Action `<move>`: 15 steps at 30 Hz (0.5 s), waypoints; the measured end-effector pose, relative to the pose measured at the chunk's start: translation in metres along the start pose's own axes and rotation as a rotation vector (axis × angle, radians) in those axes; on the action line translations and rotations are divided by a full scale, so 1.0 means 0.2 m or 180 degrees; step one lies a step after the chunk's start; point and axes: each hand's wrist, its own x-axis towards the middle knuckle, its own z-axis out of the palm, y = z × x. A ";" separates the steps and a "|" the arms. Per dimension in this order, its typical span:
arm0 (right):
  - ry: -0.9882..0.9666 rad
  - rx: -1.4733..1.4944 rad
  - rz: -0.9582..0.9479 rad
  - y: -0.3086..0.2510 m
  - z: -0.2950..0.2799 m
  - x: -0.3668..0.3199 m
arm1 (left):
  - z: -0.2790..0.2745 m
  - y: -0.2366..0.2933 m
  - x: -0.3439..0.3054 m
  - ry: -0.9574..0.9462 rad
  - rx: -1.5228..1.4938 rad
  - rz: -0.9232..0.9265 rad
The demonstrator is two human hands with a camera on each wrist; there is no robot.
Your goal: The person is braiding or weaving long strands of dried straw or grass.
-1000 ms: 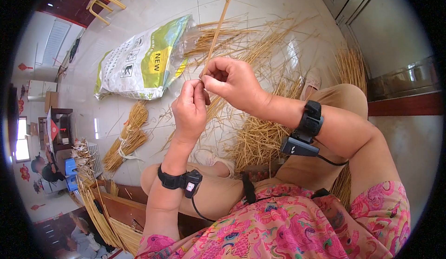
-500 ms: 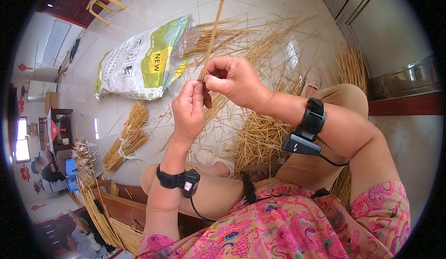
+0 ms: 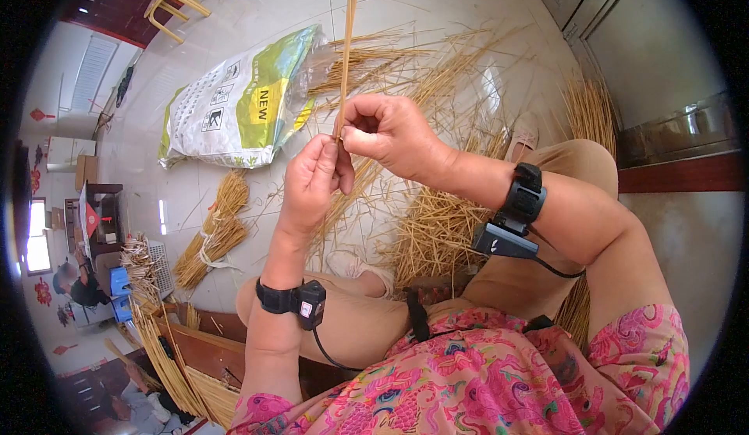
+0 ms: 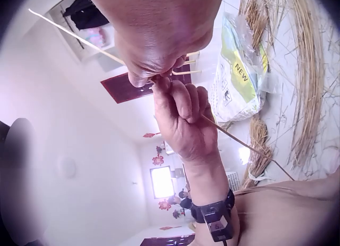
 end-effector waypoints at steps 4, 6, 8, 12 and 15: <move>0.0131 -0.0187 -0.0095 0.00 0.01 0.00 | 0.01 -0.04 0.01 0.0154 -0.0167 0.0098; 0.0226 -0.0383 -0.0143 0.00 0.01 0.01 | 0.03 -0.06 0.01 0.0440 0.0298 0.0239; 0.0277 -0.0483 -0.0163 0.00 0.01 0.00 | 0.04 -0.06 0.01 0.0611 0.0737 0.0406; 0.0307 -0.0628 -0.0143 0.01 0.01 0.00 | 0.04 -0.03 0.01 0.0708 0.1309 0.0634; 0.0317 -0.0494 -0.0147 0.02 0.01 0.01 | 0.05 -0.03 0.01 0.0800 0.1349 0.0634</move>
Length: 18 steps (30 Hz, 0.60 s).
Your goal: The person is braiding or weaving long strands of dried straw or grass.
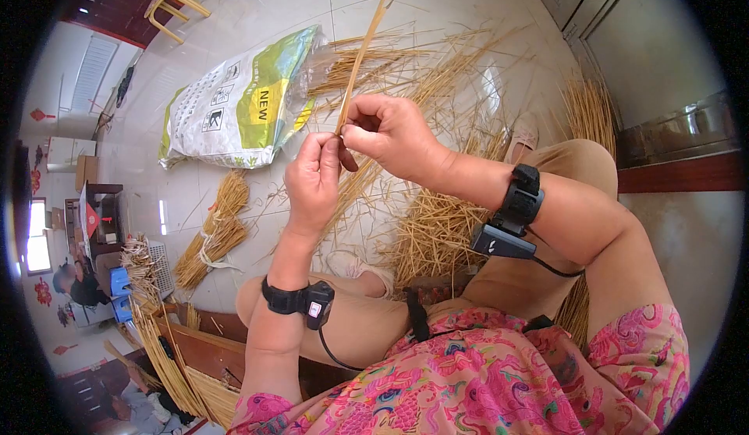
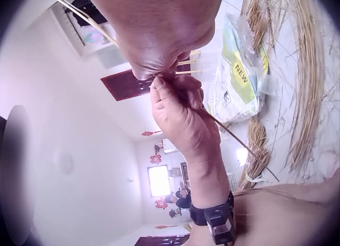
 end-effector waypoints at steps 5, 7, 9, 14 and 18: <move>-0.0012 0.0292 0.0127 -0.01 0.01 0.00 | 0.02 -0.03 0.00 0.0210 -0.0056 0.0113; -0.0085 0.0123 0.0192 -0.01 0.00 0.00 | 0.01 -0.03 0.00 0.0274 -0.0028 0.0102; -0.0075 0.0090 0.0189 -0.01 0.00 0.00 | 0.02 -0.03 0.00 0.0250 -0.0036 0.0039; 0.0010 -0.0016 0.0071 -0.03 0.03 -0.01 | 0.02 -0.03 -0.01 0.0289 0.0183 0.0087; 0.0081 -0.0152 0.0174 0.01 0.01 0.00 | 0.02 -0.03 -0.01 0.0270 0.0248 0.0108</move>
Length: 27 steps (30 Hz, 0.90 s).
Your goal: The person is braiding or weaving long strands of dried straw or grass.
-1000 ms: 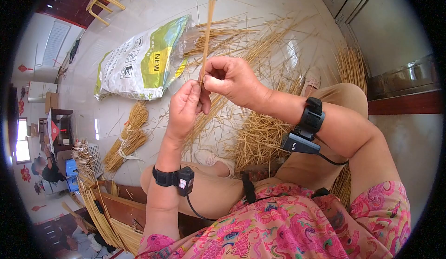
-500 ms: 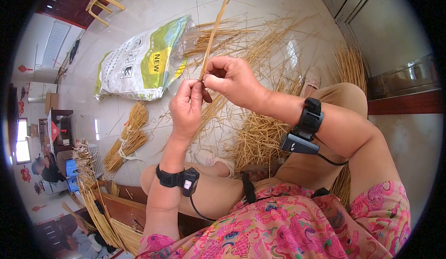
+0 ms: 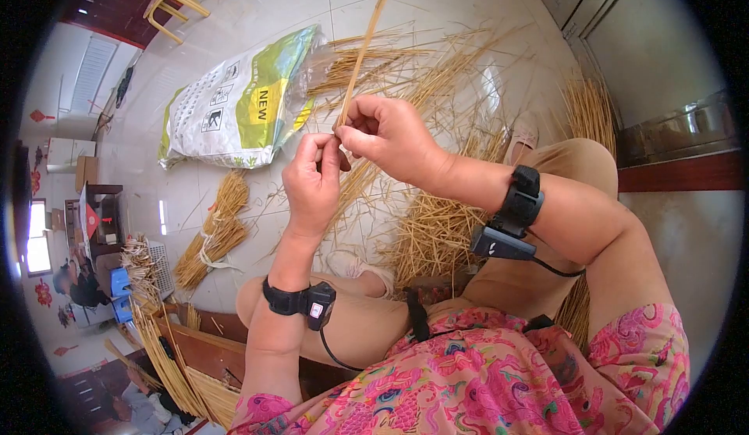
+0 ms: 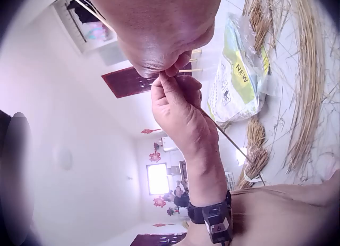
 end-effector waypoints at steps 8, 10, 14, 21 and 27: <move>-0.0225 0.0007 0.0186 -0.05 -0.02 0.00 | 0.00 0.00 0.00 -0.0088 -0.0327 -0.0154; -0.0244 0.0074 0.0179 -0.04 -0.02 0.00 | 0.00 0.01 0.00 -0.0120 -0.0397 -0.0195; -0.0245 0.0213 0.0156 -0.05 -0.02 0.00 | 0.00 0.00 0.00 -0.0069 -0.0189 -0.0068; -0.0262 0.0072 0.0124 -0.06 -0.02 0.00 | 0.00 0.00 -0.01 -0.0007 -0.0026 0.0028; -0.0249 0.0164 0.0142 -0.06 -0.02 0.00 | 0.00 0.01 -0.01 -0.0029 -0.0027 0.0013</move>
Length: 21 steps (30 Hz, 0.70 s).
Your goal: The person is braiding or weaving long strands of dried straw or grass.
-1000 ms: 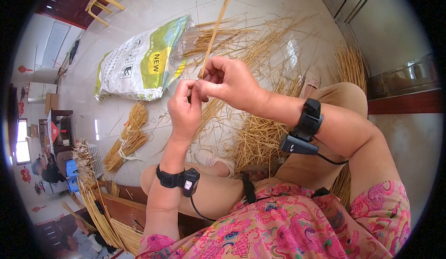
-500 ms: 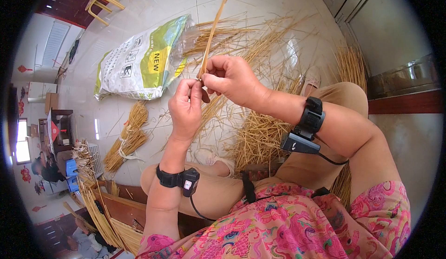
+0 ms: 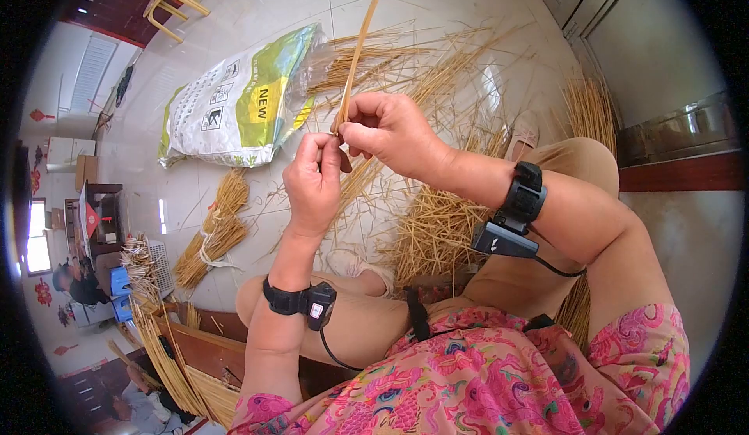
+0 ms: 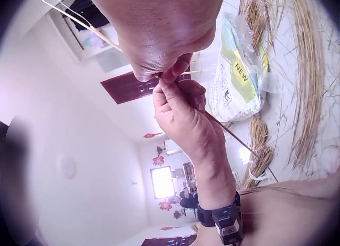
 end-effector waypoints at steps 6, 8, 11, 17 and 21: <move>-0.0088 0.0345 0.0155 -0.01 -0.01 0.01 | 0.00 0.01 0.00 -0.0111 -0.0137 0.0168; -0.0110 0.0367 0.0170 -0.02 -0.01 0.00 | -0.01 0.02 0.00 -0.0161 -0.0162 0.0159; -0.0032 0.0416 0.0100 -0.05 0.01 0.00 | 0.00 0.01 0.00 -0.0115 -0.0131 0.0164; 0.0371 0.0114 -0.0047 -0.01 -0.02 0.02 | -0.01 -0.03 0.00 0.0351 0.0294 0.0121; 0.0711 0.0321 -0.0120 -0.05 -0.06 0.07 | -0.03 -0.06 0.00 0.0367 0.0564 0.0319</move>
